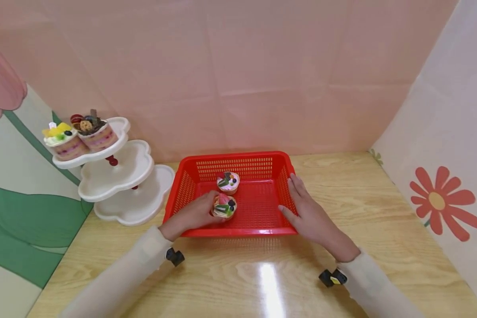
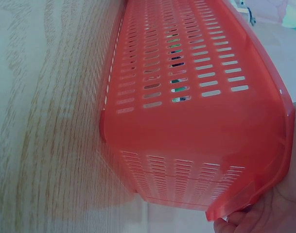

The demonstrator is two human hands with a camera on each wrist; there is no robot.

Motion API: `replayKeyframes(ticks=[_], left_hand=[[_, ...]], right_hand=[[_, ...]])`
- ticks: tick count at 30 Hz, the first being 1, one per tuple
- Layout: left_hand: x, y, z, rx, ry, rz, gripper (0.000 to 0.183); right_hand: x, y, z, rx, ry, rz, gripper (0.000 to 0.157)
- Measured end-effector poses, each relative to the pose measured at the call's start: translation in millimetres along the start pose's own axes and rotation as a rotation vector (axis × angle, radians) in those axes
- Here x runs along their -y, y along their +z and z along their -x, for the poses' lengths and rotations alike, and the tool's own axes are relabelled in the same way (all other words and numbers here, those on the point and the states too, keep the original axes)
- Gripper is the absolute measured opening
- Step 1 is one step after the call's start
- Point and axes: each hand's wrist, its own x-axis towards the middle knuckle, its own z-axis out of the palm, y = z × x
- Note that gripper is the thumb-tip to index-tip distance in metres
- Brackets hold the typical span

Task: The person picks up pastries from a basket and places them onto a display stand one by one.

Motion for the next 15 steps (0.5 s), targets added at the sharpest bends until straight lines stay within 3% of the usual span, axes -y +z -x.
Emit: replayKeyframes(ticks=[4,8,15], left_hand=[[-0.8,1.0,-0.8,-0.01,0.027,-0.006,0.077],[-2.4,0.3,-0.3,0.01,0.012,-0.009,0.084],[-3.6,0.7,-0.9,0.013,0.005,-0.012,0.075]], right_hand=[[-0.1,0.4,0.7,0.003,0.008,0.008,0.082],[-0.6,0.7,0.7,0.006,0.008,0.015,0.081],[-1.8,0.8,-0.5,-0.009,-0.008,0.013,0.08]])
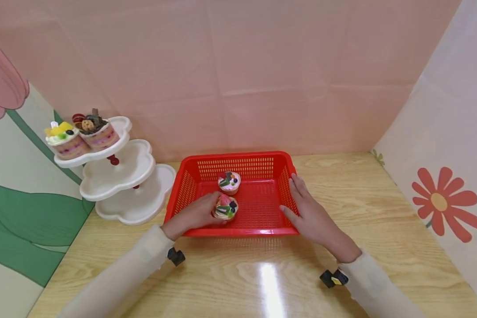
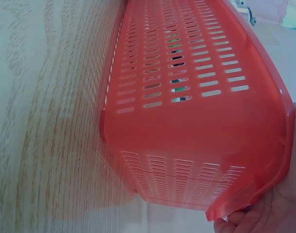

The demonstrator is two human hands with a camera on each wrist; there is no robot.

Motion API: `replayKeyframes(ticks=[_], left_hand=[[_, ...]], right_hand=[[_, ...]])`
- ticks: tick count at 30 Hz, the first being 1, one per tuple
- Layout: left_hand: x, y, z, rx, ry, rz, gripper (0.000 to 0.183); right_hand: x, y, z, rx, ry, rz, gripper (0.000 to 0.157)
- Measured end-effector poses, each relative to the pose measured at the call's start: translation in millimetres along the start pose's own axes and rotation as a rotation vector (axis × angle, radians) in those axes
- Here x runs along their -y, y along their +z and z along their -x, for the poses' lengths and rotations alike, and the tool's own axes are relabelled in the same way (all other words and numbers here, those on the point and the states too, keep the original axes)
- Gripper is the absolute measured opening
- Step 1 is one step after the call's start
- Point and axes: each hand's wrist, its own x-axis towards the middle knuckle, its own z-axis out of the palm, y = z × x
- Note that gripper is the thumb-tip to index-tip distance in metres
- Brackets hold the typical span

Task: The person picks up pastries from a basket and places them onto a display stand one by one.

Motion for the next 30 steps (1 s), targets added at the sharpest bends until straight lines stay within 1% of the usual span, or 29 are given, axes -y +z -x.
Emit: replayKeyframes(ticks=[7,14,17,20,23,27,30], left_hand=[[-0.1,1.6,-2.2,-0.033,-0.004,0.029,0.066],[-0.1,1.8,-4.2,-0.065,0.029,0.014,0.061],[-1.3,0.8,-4.8,-0.067,0.032,0.026,0.061],[-2.3,-0.2,-5.1,-0.061,0.026,0.051,0.063],[-2.2,-0.6,-5.0,-0.059,0.027,0.074,0.068],[0.0,-0.7,-4.7,-0.082,0.039,0.1,0.077],[1.3,-1.4,-4.5,-0.1,0.041,0.118,0.077]], right_hand=[[0.0,0.0,0.6,0.001,-0.003,-0.002,0.081],[1.3,-1.1,0.5,-0.002,-0.002,0.001,0.08],[1.8,-1.7,-0.2,0.006,0.008,0.004,0.081],[1.1,-1.8,-0.9,0.007,0.01,0.007,0.081],[0.4,-1.0,-1.0,0.006,0.009,0.006,0.081],[-0.6,0.3,-0.6,0.009,0.007,0.006,0.081],[-0.9,0.8,-0.4,0.012,0.009,0.007,0.082]])
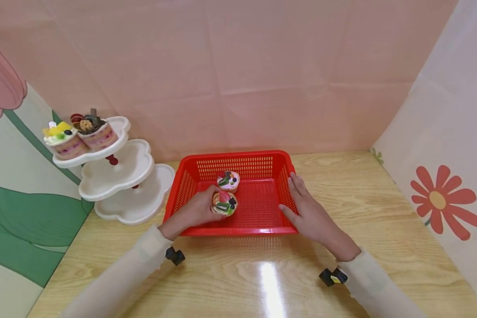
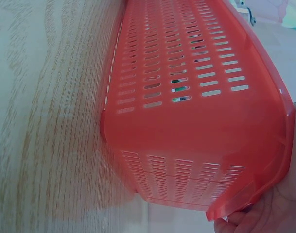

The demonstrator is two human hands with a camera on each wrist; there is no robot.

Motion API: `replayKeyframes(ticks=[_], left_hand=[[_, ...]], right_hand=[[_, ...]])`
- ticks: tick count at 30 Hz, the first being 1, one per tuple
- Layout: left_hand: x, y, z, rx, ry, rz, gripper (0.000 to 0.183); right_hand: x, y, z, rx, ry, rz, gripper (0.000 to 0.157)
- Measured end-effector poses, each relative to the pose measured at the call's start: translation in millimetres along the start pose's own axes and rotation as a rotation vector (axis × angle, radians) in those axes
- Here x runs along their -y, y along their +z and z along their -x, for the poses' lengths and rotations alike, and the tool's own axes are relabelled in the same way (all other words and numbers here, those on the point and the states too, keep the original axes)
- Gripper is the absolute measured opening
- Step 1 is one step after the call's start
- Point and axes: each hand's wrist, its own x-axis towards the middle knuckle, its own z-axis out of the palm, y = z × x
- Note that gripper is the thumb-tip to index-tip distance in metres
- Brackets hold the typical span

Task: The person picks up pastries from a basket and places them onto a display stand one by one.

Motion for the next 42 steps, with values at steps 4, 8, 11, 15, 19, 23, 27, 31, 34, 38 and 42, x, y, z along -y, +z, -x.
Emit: replayKeyframes(ticks=[4,8,11,15,19,23,27,31,34,38,42], left_hand=[[0.0,-1.3,-0.9,-0.009,0.002,0.029,0.075],[-0.2,-2.9,-1.7,-0.005,-0.002,0.055,0.075],[0.1,-4.8,-0.8,-0.007,-0.011,0.081,0.074],[0.3,-6.4,1.0,-0.025,-0.021,0.104,0.072],[-0.3,-8.1,3.3,-0.059,-0.021,0.12,0.07],[0.8,-10.0,5.3,-0.097,-0.01,0.135,0.069],[4.0,-12.5,7.2,-0.114,-0.001,0.154,0.067],[4.5,-18.7,11.4,-0.112,-0.026,0.193,0.07],[4.0,-25.6,14.2,-0.116,-0.042,0.201,0.073],[5.2,-36.4,16.0,-0.147,-0.043,0.236,0.072],[8.1,-47.0,17.2,-0.177,-0.029,0.295,0.068]], right_hand=[[-0.4,-0.3,-0.2,-0.002,0.002,0.009,0.081],[0.0,-1.6,-0.3,-0.004,-0.003,0.013,0.081],[0.1,-1.7,-1.0,-0.006,-0.01,0.008,0.081],[0.5,-1.5,-1.5,-0.006,-0.014,0.002,0.082],[2.0,-2.1,-0.8,-0.007,-0.013,-0.001,0.082],[2.9,-2.2,-1.0,-0.011,-0.016,-0.004,0.081],[1.7,0.0,-0.9,-0.006,-0.008,-0.009,0.082],[0.6,2.5,-0.1,0.003,-0.003,-0.011,0.084],[0.4,3.0,0.3,0.004,-0.005,-0.011,0.084],[0.9,1.9,0.2,-0.005,-0.01,-0.015,0.082],[1.3,0.2,0.7,-0.008,-0.004,-0.017,0.081]])
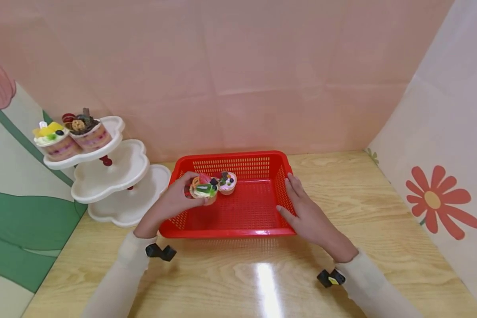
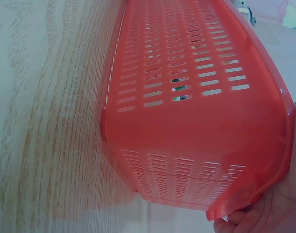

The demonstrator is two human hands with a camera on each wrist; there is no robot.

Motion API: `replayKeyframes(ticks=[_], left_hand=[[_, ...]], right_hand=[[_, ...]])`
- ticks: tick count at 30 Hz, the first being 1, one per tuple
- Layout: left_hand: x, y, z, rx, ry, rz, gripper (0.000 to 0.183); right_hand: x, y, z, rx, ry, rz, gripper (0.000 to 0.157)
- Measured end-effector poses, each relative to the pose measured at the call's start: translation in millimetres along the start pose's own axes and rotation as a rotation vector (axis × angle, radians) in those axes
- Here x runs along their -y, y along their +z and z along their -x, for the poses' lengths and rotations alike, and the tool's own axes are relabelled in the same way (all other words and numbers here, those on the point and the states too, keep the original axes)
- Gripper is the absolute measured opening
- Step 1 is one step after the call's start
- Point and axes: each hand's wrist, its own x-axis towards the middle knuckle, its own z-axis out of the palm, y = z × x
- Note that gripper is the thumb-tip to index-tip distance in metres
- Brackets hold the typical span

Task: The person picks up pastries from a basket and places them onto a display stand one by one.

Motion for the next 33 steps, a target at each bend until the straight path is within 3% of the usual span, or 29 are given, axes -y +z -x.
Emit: replayKeyframes(ticks=[13,20,27,33], left_hand=[[2.8,-34.7,7.6,-0.051,0.014,0.092,0.068],[7.6,-57.1,18.0,-0.088,0.022,0.192,0.068],[20.1,-77.4,28.2,-0.131,-0.005,0.117,0.067],[25.4,-89.5,36.1,-0.158,-0.025,0.116,0.068]], right_hand=[[1.3,-2.7,0.6,-0.001,0.003,0.006,0.08],[2.1,-2.4,0.7,-0.005,-0.005,0.005,0.079],[2.9,-2.5,0.3,0.003,-0.007,-0.001,0.08],[1.9,-3.4,0.9,0.005,-0.005,0.007,0.08]])
